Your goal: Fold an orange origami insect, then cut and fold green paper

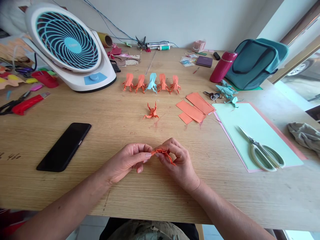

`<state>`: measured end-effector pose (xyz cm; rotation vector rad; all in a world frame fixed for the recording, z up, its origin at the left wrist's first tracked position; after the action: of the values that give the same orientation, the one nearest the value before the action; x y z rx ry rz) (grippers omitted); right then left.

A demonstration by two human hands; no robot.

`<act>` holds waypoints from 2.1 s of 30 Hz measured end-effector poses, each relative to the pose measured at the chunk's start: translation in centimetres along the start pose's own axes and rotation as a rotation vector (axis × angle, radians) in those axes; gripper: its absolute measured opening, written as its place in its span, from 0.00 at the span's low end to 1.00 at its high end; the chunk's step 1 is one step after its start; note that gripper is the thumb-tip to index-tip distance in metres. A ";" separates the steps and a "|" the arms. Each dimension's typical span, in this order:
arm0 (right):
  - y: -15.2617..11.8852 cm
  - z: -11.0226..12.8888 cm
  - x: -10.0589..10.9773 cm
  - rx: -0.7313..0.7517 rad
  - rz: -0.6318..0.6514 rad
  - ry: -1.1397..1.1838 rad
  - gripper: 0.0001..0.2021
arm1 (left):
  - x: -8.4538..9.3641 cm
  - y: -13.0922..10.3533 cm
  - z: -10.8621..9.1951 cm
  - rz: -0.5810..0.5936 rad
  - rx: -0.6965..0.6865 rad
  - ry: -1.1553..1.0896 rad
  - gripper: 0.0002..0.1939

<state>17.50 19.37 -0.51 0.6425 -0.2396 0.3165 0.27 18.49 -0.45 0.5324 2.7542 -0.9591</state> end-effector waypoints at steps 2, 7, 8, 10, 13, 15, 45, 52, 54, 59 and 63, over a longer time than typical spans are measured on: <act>0.0 0.1 -0.1 -0.009 0.007 0.004 0.05 | 0.0 0.0 0.0 -0.019 -0.007 0.027 0.11; 0.0 0.2 -0.2 -0.018 0.022 -0.013 0.06 | 0.0 0.2 0.0 -0.026 -0.011 0.023 0.12; 0.1 0.2 -0.2 -0.019 0.027 -0.011 0.07 | 0.0 0.2 0.1 -0.021 -0.009 0.008 0.13; 0.1 0.1 -0.1 -0.018 0.037 0.001 0.07 | 0.1 0.2 0.1 -0.008 0.002 -0.025 0.14; 0.1 -0.1 -0.1 0.002 0.061 0.032 0.06 | 0.3 0.1 0.3 0.074 0.069 -0.089 0.14; 0.1 -0.2 0.0 0.014 0.079 0.041 0.06 | 0.4 0.1 0.3 0.140 0.124 -0.130 0.15; 0.1 -0.2 -0.2 -0.048 0.062 0.094 0.08 | 0.0 0.1 0.3 0.058 0.128 -0.141 0.13; 0.0 -0.2 -0.2 -0.033 0.067 0.116 0.05 | 0.1 0.1 0.2 0.043 0.093 -0.089 0.08; 0.0 -0.2 -0.1 -0.036 0.074 0.142 0.04 | 0.2 0.1 0.0 0.010 0.056 -0.013 0.07; 0.2 -0.2 0.1 -0.040 0.081 0.166 0.05 | 0.4 -0.1 -0.5 -0.114 -0.099 0.293 0.08; 0.2 -0.1 0.1 -0.043 0.074 0.166 0.06 | 0.4 -0.3 -0.6 -0.159 -0.158 0.396 0.09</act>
<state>17.51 19.60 -0.46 0.5624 -0.1112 0.4323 -0.28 18.81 0.09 0.5315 3.2344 -0.7206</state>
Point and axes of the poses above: each hand's wrist, its own y-axis towards the middle knuckle, its own x-axis out of the back of the hand, z = x × y, the point moved 3 cm from there along y, towards the middle knuckle, and after that the axes turned 12 degrees about x, right-handed, at the moved point
